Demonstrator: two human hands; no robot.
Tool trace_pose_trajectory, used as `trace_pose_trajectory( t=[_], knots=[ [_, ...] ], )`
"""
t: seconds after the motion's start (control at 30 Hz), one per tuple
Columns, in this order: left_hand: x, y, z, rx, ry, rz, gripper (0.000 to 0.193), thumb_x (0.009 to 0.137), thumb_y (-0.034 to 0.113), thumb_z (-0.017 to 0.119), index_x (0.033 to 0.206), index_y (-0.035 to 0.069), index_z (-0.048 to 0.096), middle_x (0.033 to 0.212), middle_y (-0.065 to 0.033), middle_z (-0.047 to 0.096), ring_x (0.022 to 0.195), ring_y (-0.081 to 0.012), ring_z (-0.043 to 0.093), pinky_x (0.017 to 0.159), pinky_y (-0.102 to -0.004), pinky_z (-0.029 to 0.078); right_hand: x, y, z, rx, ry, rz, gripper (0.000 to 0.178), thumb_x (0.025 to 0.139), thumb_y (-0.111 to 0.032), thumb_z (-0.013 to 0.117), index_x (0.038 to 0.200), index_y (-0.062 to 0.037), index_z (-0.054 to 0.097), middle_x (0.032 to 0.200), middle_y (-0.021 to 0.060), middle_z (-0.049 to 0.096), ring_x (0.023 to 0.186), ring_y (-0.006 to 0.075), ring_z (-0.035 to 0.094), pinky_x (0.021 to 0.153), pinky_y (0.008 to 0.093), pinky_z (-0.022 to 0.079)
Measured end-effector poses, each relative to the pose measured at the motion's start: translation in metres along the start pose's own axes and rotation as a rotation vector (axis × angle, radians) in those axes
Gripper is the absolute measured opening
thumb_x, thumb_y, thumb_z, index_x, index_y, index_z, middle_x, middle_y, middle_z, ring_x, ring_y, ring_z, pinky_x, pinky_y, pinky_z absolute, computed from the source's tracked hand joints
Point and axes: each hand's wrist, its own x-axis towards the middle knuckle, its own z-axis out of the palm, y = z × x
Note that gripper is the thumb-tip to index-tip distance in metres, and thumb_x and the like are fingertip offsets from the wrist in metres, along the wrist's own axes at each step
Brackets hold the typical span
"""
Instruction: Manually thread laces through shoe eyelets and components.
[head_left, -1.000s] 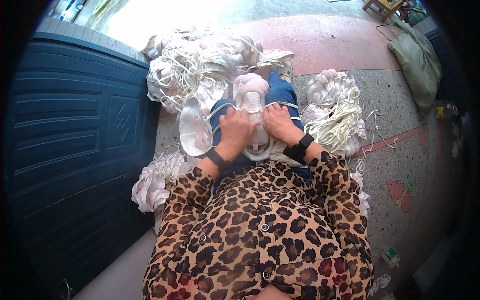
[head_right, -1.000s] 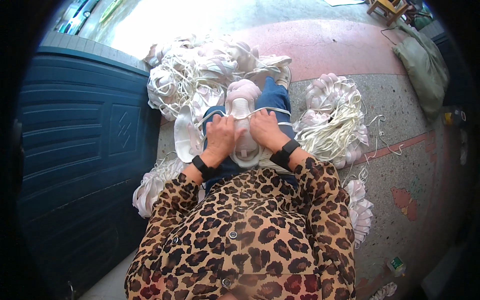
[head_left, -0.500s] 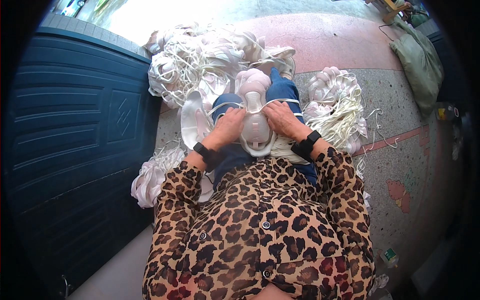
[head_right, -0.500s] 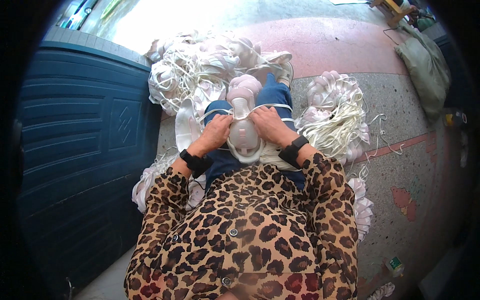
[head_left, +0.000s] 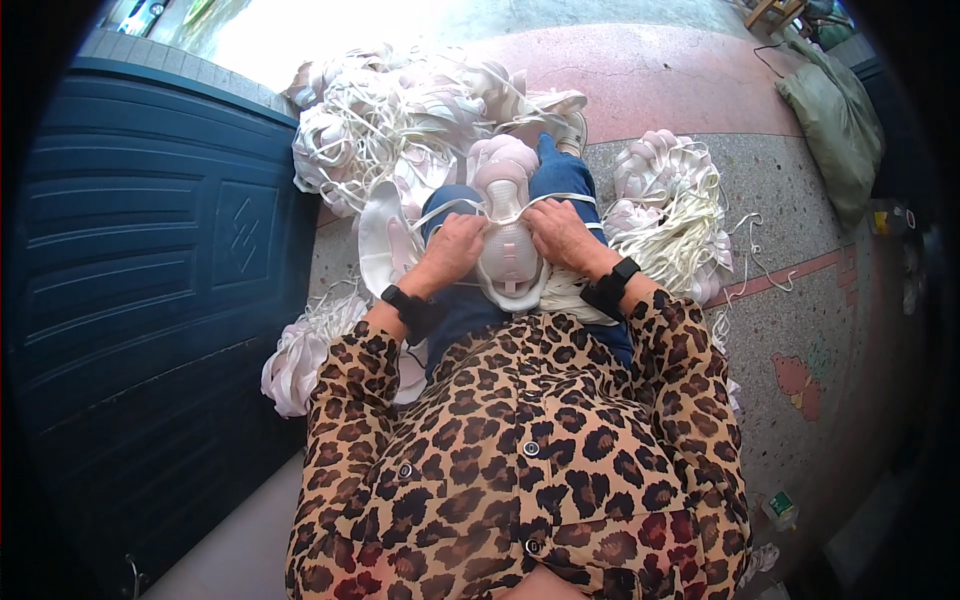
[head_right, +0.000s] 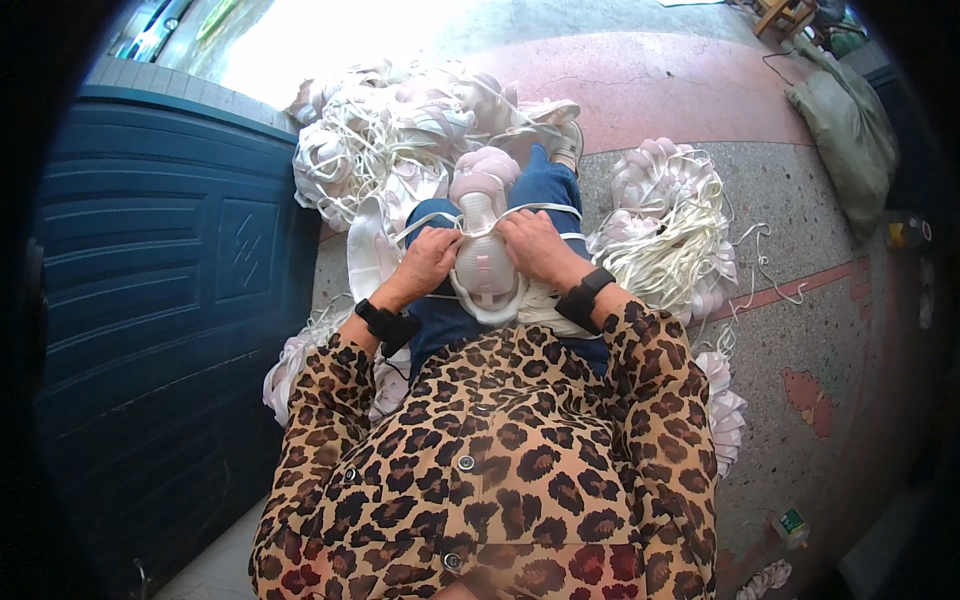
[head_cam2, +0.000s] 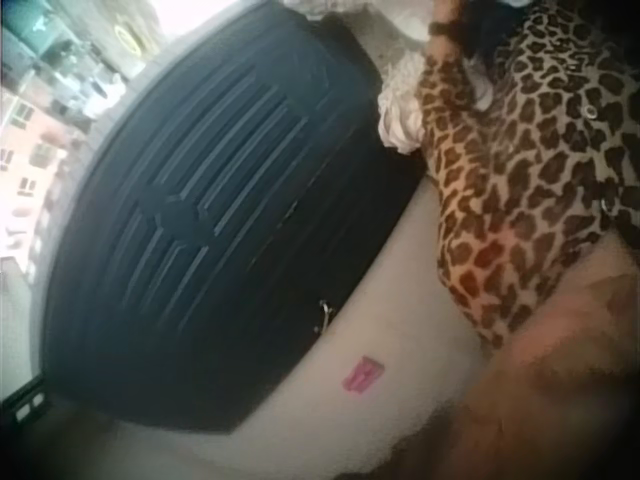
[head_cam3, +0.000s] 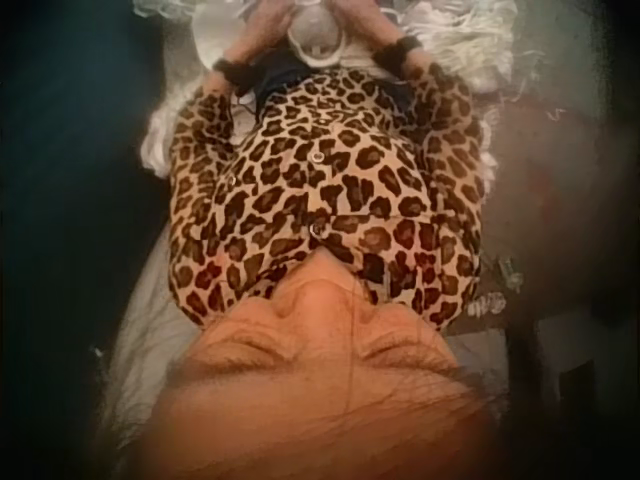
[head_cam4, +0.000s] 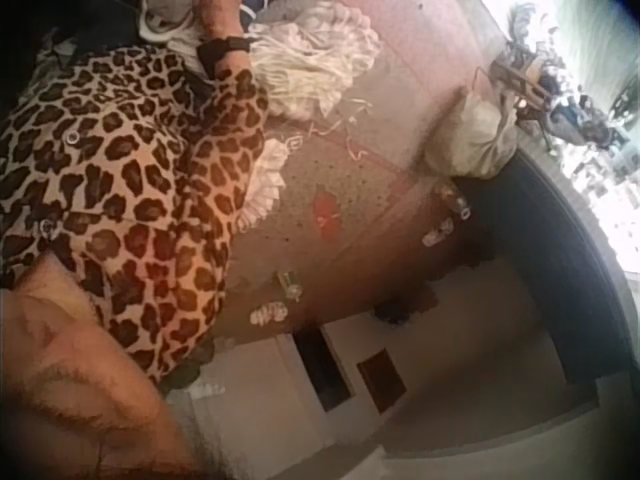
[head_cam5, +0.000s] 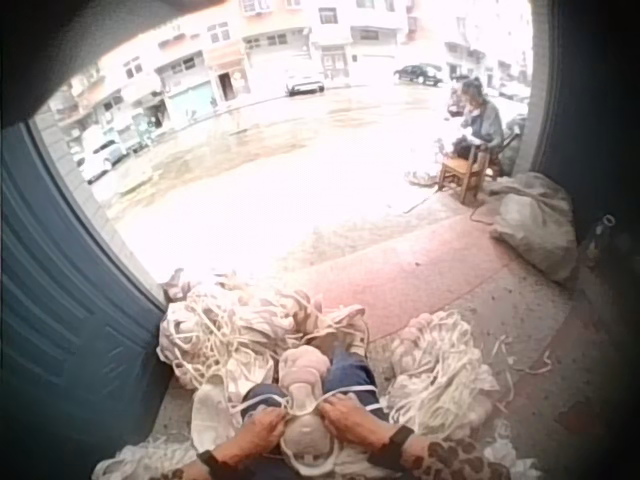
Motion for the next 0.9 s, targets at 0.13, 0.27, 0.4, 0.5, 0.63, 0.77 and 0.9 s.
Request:
trace_pose_trajectory(
  t=[0.13,0.27,0.4,0.5,0.63,0.77,0.9],
  knots=[
    [0.000,0.004,-0.001,0.001,0.022,0.042,0.021,0.090,0.002,0.059,0.110,0.000,0.066,0.103,-0.0171,0.068,0.099,-0.0359,0.061,0.088,-0.0433,0.050,0.001,0.002,0.001,-0.003,0.027,-0.020,0.033,0.083,-0.005,0.063,0.115,-0.0040,0.064,0.111,0.0128,0.066,0.109,0.0293,0.060,0.091,0.0425,0.043],
    [0.001,0.008,-0.002,0.028,0.007,0.020,0.022,0.089,0.003,0.060,0.110,0.000,0.066,0.104,-0.0163,0.068,0.099,-0.0360,0.061,0.088,-0.0436,0.050,0.000,0.005,0.003,0.015,0.079,-0.041,0.032,0.081,-0.007,0.062,0.113,-0.0054,0.065,0.109,0.0108,0.066,0.107,0.0287,0.061,0.088,0.0427,0.044],
    [0.001,0.026,-0.012,0.159,0.102,0.016,0.019,0.088,0.006,0.064,0.106,0.001,0.068,0.103,-0.0152,0.068,0.097,-0.0353,0.060,0.086,-0.0431,0.051,0.001,0.005,0.003,0.028,0.065,-0.034,0.031,0.082,-0.006,0.061,0.112,-0.0058,0.065,0.109,0.0111,0.066,0.108,0.0292,0.061,0.089,0.0434,0.044],
    [0.012,0.060,-0.021,0.258,0.234,0.007,0.014,0.085,0.011,0.069,0.097,0.002,0.070,0.096,-0.0128,0.068,0.095,-0.0331,0.061,0.084,-0.0418,0.051,0.002,0.007,0.002,0.047,0.073,-0.030,0.030,0.081,-0.005,0.060,0.110,-0.0055,0.066,0.108,0.0111,0.066,0.108,0.0300,0.061,0.088,0.0442,0.044],
    [0.024,0.070,0.012,0.312,0.124,0.008,0.014,0.081,0.017,0.075,0.086,0.004,0.071,0.084,-0.0103,0.067,0.092,-0.0308,0.061,0.079,-0.0416,0.052,0.005,0.008,0.000,0.083,0.059,-0.028,0.027,0.082,-0.005,0.059,0.108,-0.0052,0.067,0.107,0.0117,0.066,0.107,0.0311,0.061,0.088,0.0447,0.045],
    [0.030,0.061,0.034,0.466,0.157,-0.029,0.016,0.080,0.019,0.073,0.079,0.004,0.068,0.078,-0.0106,0.065,0.090,-0.0300,0.062,0.074,-0.0421,0.052,0.006,0.009,0.000,0.097,0.062,-0.049,0.026,0.082,-0.006,0.059,0.107,-0.0050,0.067,0.106,0.0121,0.067,0.106,0.0314,0.061,0.088,0.0446,0.046],
    [0.035,0.064,0.034,0.557,0.176,0.079,0.013,0.082,0.017,0.067,0.076,0.006,0.063,0.078,-0.0103,0.063,0.085,-0.0294,0.060,0.068,-0.0416,0.049,0.009,0.013,-0.002,0.103,0.028,-0.011,0.025,0.083,-0.010,0.063,0.107,-0.0051,0.067,0.107,0.0122,0.067,0.107,0.0315,0.061,0.089,0.0437,0.047]
  ],
)
